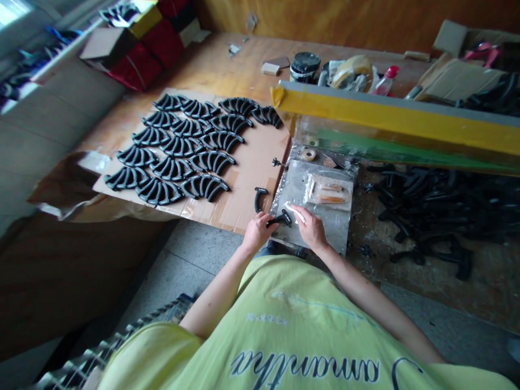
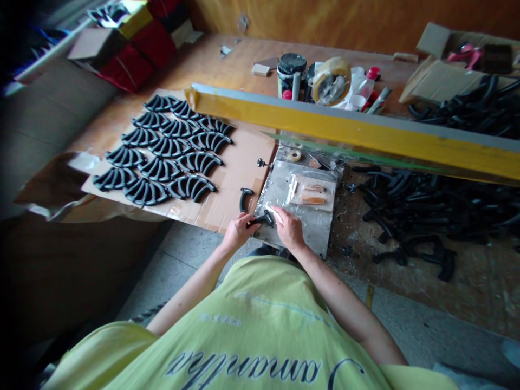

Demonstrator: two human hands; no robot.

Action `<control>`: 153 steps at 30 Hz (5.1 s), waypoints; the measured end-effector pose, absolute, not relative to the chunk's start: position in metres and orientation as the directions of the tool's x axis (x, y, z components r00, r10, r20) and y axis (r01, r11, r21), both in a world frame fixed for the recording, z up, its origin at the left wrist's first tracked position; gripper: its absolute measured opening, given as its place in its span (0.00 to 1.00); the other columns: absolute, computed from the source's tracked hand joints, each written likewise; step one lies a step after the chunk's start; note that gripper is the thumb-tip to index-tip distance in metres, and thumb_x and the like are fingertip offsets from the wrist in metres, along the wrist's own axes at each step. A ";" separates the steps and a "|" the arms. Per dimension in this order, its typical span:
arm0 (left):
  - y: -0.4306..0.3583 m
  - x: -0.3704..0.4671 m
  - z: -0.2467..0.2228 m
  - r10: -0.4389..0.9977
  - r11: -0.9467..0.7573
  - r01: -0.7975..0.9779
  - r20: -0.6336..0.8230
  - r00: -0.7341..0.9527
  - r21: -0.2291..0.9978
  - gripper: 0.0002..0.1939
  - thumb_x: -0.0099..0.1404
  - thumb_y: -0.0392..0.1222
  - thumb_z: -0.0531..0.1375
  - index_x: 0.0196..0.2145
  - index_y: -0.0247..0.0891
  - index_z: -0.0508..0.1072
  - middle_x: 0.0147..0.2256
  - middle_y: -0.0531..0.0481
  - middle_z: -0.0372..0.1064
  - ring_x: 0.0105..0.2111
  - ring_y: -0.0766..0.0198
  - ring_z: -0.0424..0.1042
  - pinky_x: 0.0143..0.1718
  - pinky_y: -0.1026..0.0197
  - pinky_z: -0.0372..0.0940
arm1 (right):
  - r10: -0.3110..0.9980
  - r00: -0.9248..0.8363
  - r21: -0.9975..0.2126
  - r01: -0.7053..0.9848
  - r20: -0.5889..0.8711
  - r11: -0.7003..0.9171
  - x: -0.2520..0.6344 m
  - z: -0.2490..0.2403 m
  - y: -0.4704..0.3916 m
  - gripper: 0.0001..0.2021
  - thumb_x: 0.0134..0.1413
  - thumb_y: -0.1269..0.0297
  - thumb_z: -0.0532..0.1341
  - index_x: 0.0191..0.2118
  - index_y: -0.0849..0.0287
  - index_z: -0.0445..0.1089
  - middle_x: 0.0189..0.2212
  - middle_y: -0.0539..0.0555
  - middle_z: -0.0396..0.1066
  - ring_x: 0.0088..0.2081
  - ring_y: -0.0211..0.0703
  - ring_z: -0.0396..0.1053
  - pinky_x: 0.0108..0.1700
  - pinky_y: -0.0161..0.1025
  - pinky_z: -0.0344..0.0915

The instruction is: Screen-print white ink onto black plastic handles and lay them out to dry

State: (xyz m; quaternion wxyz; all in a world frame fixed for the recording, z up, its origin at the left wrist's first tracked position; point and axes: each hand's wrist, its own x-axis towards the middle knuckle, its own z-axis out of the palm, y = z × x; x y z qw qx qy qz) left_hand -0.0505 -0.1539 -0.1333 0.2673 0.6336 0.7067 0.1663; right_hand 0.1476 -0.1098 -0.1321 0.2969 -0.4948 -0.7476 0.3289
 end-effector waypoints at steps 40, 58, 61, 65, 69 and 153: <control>-0.103 0.040 -0.079 0.840 0.131 0.765 -0.481 0.252 0.630 0.15 0.59 0.53 0.61 0.31 0.37 0.76 0.23 0.51 0.72 0.24 0.64 0.69 0.25 0.64 0.56 | 0.811 0.331 -0.864 -0.335 -0.482 -0.377 0.315 -0.101 -0.165 0.21 0.40 0.52 0.71 0.40 0.56 0.73 0.36 0.53 0.77 0.33 0.47 0.75 0.28 0.38 0.70; -0.124 0.138 -0.063 0.911 0.342 -0.073 -0.312 0.269 0.937 0.25 0.58 0.59 0.63 0.42 0.34 0.78 0.29 0.51 0.72 0.26 0.69 0.65 0.28 0.67 0.60 | 0.939 0.091 -0.901 -0.326 -0.332 -0.287 0.286 -0.069 -0.148 0.19 0.37 0.53 0.74 0.35 0.56 0.75 0.28 0.50 0.75 0.28 0.40 0.68 0.31 0.35 0.63; -0.130 0.130 -0.063 0.889 0.449 -0.216 -0.409 0.208 0.867 0.24 0.52 0.59 0.67 0.35 0.34 0.76 0.26 0.54 0.68 0.24 0.71 0.63 0.26 0.68 0.58 | 0.937 0.011 -0.883 -0.340 -0.349 -0.325 0.281 -0.070 -0.143 0.19 0.35 0.54 0.75 0.34 0.56 0.74 0.27 0.49 0.74 0.26 0.39 0.67 0.30 0.35 0.62; -0.140 0.124 -0.066 0.847 0.526 -0.427 -0.500 0.184 0.735 0.22 0.48 0.55 0.71 0.29 0.35 0.71 0.23 0.56 0.64 0.21 0.73 0.62 0.25 0.67 0.57 | 0.929 -0.071 -0.860 -0.359 -0.364 -0.364 0.272 -0.072 -0.139 0.19 0.35 0.54 0.75 0.33 0.56 0.73 0.26 0.48 0.73 0.25 0.38 0.66 0.29 0.35 0.62; -0.148 0.119 -0.066 0.808 0.565 -0.572 -0.540 0.236 0.595 0.20 0.47 0.50 0.73 0.30 0.33 0.73 0.22 0.55 0.66 0.20 0.72 0.63 0.25 0.66 0.57 | 0.922 -0.144 -0.849 -0.359 -0.360 -0.388 0.265 -0.072 -0.136 0.20 0.34 0.54 0.75 0.33 0.56 0.73 0.27 0.48 0.72 0.27 0.38 0.66 0.30 0.35 0.63; -0.021 0.097 -0.041 0.987 0.029 -0.389 -0.089 -0.137 0.921 0.16 0.55 0.49 0.64 0.37 0.34 0.79 0.34 0.48 0.77 0.33 0.63 0.74 0.36 0.59 0.73 | 0.918 0.274 -0.933 0.295 0.288 0.205 0.189 -0.040 -0.013 0.17 0.53 0.51 0.62 0.39 0.59 0.79 0.39 0.57 0.79 0.41 0.49 0.75 0.46 0.44 0.69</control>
